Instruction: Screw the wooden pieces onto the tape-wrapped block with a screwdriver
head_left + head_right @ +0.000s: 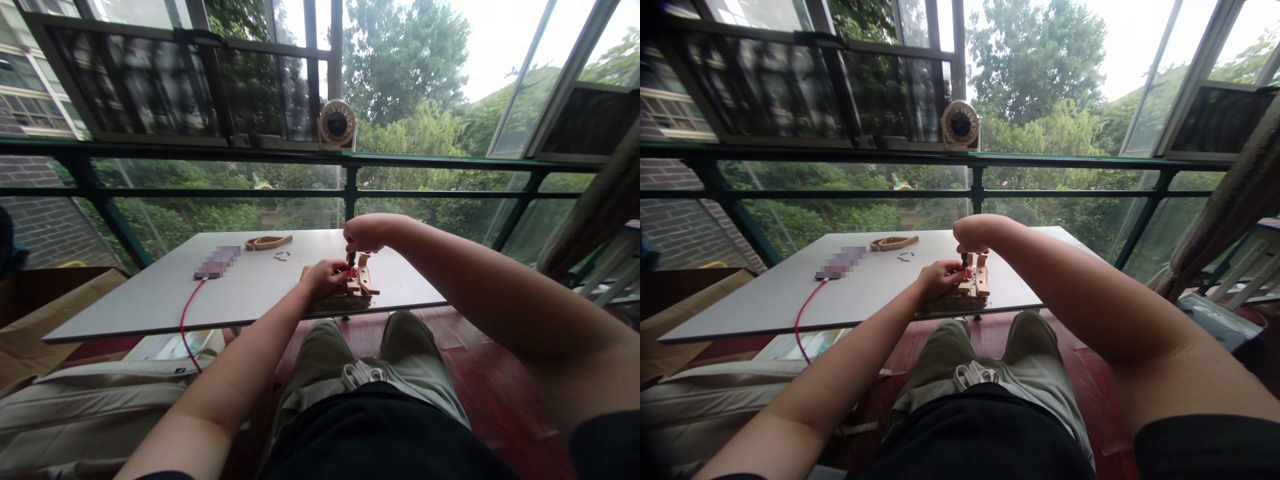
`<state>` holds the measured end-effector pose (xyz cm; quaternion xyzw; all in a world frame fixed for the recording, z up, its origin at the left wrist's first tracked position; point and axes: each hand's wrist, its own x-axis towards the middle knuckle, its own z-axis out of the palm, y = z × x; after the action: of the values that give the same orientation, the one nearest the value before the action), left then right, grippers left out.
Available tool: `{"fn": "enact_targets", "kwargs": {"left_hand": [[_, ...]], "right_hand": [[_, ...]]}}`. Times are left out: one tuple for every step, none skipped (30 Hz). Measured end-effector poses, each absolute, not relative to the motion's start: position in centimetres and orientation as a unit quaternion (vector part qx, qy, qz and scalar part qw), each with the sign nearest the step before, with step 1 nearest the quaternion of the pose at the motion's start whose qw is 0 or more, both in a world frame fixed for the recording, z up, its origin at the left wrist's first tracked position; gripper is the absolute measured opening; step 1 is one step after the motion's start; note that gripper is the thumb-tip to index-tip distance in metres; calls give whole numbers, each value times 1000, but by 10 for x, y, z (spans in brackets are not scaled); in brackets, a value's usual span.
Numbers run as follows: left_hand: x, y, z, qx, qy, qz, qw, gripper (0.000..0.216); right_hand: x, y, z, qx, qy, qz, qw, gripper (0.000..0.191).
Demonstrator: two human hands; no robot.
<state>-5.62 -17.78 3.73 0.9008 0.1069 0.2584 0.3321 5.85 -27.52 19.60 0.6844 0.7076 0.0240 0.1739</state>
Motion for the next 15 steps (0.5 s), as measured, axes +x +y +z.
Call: {"fn": "enact_targets", "kwargs": {"left_hand": [[-56, -177, 37, 903, 105, 257, 329, 37], [-56, -177, 36, 903, 104, 256, 328, 37], [-55, -176, 35, 903, 102, 256, 331, 36], [-55, -176, 35, 900, 102, 257, 336, 36], [-55, -176, 34, 897, 102, 261, 342, 35], [-55, -175, 34, 894, 103, 266, 347, 34], [-55, -175, 34, 891, 106, 272, 348, 33], [-55, -175, 34, 890, 109, 278, 345, 31], [-56, -175, 35, 890, 112, 284, 340, 30], [-56, -175, 35, 891, 116, 287, 332, 29], [-56, -176, 36, 893, 120, 289, 324, 29], [-56, -177, 37, 895, 124, 289, 316, 28], [-57, -177, 37, 898, 127, 287, 309, 28], [-57, -178, 38, 900, 131, 285, 303, 28], [-57, -179, 39, 902, 134, 283, 296, 28]], "right_hand": [[58, -274, 195, 692, 698, 32, 182, 43], [57, -272, 194, 701, 688, 41, 184, 46], [58, -270, 192, 709, 679, 49, 182, 49], [59, -268, 190, 717, 672, 58, 177, 51], [60, -267, 189, 722, 668, 68, 167, 54], [62, -266, 187, 725, 665, 80, 157, 56], [64, -265, 186, 727, 665, 89, 147, 57], [65, -265, 185, 729, 663, 94, 140, 58], [67, -265, 184, 732, 661, 94, 136, 59], [68, -265, 183, 735, 658, 92, 133, 60], [69, -265, 182, 738, 656, 90, 132, 61], [69, -265, 181, 739, 655, 89, 129, 61], [69, -265, 181, 740, 654, 90, 125, 61], [69, -264, 180, 741, 654, 92, 121, 62], [69, -263, 179, 743, 653, 93, 116, 62]]}}
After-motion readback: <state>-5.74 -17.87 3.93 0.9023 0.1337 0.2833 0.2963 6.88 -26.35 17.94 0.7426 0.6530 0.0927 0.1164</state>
